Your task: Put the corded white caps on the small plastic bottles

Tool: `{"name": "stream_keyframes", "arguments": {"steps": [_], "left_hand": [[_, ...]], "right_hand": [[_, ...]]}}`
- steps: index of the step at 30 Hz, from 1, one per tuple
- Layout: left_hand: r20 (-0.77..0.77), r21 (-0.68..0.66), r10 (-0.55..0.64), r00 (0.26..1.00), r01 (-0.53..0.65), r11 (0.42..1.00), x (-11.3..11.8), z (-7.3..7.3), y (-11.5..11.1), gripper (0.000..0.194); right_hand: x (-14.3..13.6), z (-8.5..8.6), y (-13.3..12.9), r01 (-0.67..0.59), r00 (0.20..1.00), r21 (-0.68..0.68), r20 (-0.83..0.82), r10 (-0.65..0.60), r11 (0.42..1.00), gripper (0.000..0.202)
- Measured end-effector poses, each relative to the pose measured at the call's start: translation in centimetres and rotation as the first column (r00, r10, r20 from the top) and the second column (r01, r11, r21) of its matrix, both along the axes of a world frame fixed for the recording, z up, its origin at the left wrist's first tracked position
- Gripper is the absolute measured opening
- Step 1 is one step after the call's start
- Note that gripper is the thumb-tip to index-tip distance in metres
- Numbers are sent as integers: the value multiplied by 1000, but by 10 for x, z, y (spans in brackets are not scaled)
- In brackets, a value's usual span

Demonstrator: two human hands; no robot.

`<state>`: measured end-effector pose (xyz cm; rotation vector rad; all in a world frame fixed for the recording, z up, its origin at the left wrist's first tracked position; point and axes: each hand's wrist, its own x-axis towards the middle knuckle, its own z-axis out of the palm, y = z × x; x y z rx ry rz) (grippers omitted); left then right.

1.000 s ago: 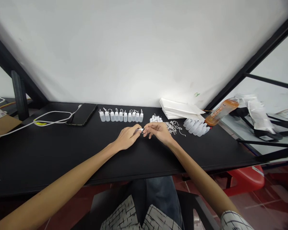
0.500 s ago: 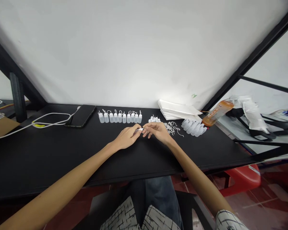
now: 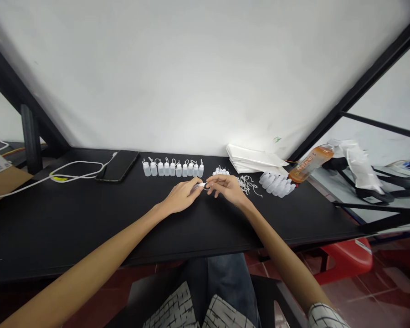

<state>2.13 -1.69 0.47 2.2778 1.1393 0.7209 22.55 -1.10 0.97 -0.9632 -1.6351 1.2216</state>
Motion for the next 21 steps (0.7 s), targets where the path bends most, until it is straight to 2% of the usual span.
{"name": "stream_keyframes", "arguments": {"steps": [6,9,11,13,16,19,21], "left_hand": [[-29,76,51,998,-49,996,3,-1,-3,35],[9,88,91,996,-92,992,2,-1,-1,40],[7,84,131,991,-131,988,1,-2,1,41],[-17,83,163,987,-161,984,-1,-3,4,41],[-53,99,165,985,-160,982,-2,-4,5,41],[-76,122,149,986,-139,983,0,-5,5,40],[-91,131,143,986,-130,983,1,-6,4,40]], "right_hand": [[3,3,1,1,999,88,32,-4,996,28],[11,8,6,64,989,186,120,-87,981,25],[15,12,11,141,957,291,203,-205,946,21],[16,17,16,195,887,431,306,-345,881,17],[10,25,23,168,729,604,456,-511,779,14],[0,31,31,129,597,657,546,-588,742,16],[-6,34,37,128,557,656,573,-601,744,17]]}}
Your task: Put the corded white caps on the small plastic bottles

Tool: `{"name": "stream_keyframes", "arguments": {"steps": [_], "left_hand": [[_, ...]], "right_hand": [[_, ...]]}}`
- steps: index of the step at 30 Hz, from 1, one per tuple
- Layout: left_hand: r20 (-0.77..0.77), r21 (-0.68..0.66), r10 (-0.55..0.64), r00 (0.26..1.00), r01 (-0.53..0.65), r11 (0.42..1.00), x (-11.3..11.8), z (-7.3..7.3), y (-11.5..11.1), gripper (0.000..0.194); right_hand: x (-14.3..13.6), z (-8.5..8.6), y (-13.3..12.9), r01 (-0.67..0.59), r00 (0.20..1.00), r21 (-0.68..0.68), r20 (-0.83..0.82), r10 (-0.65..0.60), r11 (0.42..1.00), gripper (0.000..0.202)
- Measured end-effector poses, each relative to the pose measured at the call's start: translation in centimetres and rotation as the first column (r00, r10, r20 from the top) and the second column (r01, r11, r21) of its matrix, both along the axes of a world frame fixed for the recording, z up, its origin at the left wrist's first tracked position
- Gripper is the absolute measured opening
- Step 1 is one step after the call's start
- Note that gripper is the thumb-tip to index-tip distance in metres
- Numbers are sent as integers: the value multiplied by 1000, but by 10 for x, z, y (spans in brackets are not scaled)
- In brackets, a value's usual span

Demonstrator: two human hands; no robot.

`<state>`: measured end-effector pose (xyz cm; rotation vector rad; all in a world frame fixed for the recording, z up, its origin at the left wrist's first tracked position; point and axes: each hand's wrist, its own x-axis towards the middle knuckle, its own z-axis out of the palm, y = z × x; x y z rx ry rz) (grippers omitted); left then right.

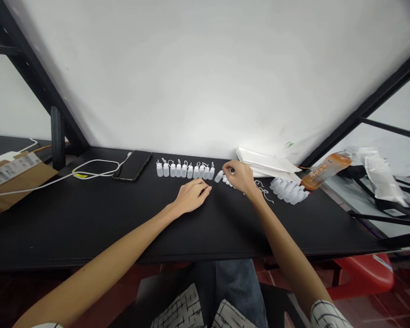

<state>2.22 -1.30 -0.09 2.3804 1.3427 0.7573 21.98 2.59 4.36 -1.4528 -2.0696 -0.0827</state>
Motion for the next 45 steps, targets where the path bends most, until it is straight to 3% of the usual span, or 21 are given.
{"name": "stream_keyframes", "arguments": {"steps": [12,26,28,30,35,38,41,43,45], "left_hand": [[-50,43,-32,998,34,998,1,-2,-1,38],[-59,37,-36,998,38,999,0,-1,0,39],[-55,36,-42,998,44,998,-1,-1,0,39],[-51,31,-50,997,51,998,-2,-1,0,39],[-45,18,-47,998,48,999,-3,-1,2,37],[-46,9,-44,998,45,999,-4,-1,2,38],[-61,15,-53,997,54,998,-4,0,2,37],[-69,17,-57,996,58,998,-4,0,2,37],[-74,13,-52,996,53,999,-4,1,1,37]], "right_hand": [[-8,-5,14,48,999,-13,23,-48,999,17],[2,-10,15,-18,996,32,-91,21,999,24],[8,-7,11,3,994,57,-105,3,998,24],[17,-5,6,106,991,107,-87,-97,989,24],[49,-8,-8,489,866,180,19,-500,854,26],[77,-8,-15,644,757,119,43,-652,756,25],[105,-3,-21,800,600,31,5,-800,600,25],[119,1,-25,867,497,-18,-41,-867,498,26],[128,3,-27,893,439,-78,-58,-897,442,27]]}}
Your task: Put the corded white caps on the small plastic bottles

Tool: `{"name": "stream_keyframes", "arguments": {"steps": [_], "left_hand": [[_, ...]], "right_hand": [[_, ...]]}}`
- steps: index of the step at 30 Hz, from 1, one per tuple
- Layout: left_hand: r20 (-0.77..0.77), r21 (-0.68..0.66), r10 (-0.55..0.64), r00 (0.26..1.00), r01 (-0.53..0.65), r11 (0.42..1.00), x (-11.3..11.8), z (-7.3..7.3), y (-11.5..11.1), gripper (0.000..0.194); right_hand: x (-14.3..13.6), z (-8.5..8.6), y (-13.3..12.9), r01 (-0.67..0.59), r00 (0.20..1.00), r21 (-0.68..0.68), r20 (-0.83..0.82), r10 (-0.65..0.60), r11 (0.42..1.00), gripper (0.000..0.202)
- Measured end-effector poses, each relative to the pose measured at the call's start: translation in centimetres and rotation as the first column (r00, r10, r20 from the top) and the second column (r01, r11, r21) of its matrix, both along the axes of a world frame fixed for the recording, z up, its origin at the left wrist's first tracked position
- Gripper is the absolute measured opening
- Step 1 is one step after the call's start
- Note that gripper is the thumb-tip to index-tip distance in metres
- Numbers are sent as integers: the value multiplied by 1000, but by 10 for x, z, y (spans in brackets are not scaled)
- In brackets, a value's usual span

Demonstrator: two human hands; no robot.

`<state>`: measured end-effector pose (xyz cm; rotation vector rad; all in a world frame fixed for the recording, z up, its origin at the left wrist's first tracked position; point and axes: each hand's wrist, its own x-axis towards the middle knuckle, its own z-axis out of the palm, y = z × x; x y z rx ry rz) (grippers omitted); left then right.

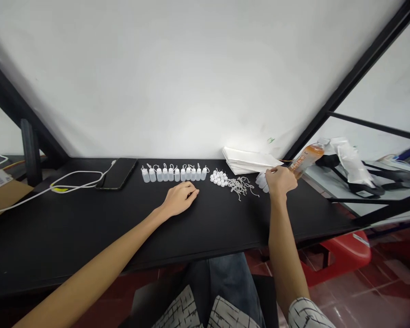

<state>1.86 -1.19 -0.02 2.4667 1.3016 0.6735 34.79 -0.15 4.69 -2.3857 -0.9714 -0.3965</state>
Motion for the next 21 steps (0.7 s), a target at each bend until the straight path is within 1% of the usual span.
{"name": "stream_keyframes", "arguments": {"steps": [4,10,13,15,17,21], "left_hand": [[-11,-3,10,1000,-10,1000,0,0,0,38],[-23,-2,8,1000,-8,1000,1,0,0,40],[-24,4,3,1000,-3,1000,1,1,-1,40],[-24,8,-1,1000,2,1000,1,2,-2,39],[-23,5,-4,1000,4,1000,1,2,-2,39],[-12,10,-11,1000,11,1000,1,2,-2,38]], "right_hand": [[5,-1,-1,-12,999,-71,-49,9,997,29],[1,-6,4,-78,996,-173,-53,69,982,27],[0,-7,5,-109,994,-190,-37,103,976,28],[0,-8,5,-125,992,-177,-33,121,976,26],[-2,-8,4,-136,991,-130,-31,133,982,24],[-9,-8,3,-152,988,57,16,152,987,25]]}}
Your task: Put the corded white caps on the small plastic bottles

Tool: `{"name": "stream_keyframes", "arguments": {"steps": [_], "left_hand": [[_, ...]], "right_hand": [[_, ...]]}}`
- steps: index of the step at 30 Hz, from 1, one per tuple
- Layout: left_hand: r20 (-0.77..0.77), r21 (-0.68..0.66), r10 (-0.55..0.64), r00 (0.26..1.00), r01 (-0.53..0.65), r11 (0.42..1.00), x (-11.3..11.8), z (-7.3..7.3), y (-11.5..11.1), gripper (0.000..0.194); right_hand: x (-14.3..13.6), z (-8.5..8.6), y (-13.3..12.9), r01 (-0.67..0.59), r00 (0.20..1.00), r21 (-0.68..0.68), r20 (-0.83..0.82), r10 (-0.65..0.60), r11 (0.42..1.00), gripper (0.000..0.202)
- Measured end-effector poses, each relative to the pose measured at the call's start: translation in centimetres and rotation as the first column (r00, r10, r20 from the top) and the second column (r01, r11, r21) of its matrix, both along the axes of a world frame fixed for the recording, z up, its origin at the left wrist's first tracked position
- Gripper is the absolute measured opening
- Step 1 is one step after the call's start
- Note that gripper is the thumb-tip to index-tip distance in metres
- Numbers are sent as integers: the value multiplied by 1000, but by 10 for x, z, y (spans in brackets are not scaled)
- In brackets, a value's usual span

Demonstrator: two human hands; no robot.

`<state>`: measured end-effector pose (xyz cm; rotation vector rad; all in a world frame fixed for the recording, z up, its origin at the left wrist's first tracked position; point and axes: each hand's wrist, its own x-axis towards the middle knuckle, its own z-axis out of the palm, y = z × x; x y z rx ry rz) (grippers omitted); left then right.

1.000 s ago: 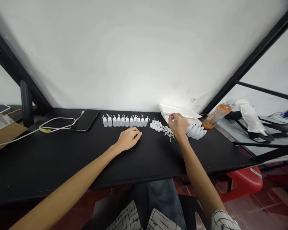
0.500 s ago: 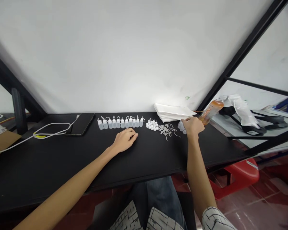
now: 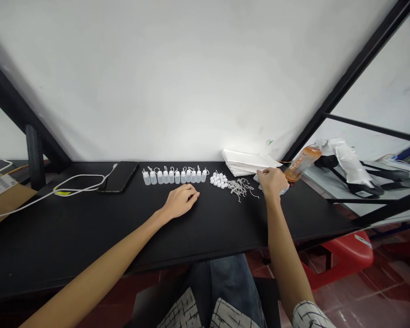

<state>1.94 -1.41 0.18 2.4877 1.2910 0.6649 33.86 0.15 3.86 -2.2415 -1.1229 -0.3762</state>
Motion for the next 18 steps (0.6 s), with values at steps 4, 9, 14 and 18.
{"name": "stream_keyframes", "arguments": {"steps": [4,9,14,18], "left_hand": [[10,6,-12,1000,11,1000,0,-1,1,37],[12,5,-19,1000,19,1000,0,-2,1,38],[14,12,-22,1000,22,1000,-1,-2,1,35],[34,6,-13,999,13,1000,-1,-1,0,35]], "right_hand": [[-13,1,1,-62,998,159,14,61,985,27],[-33,-4,5,-242,970,235,29,242,941,25],[-57,-12,5,-527,840,224,-7,542,820,25],[-72,-19,4,-758,546,276,-229,806,591,26]]}}
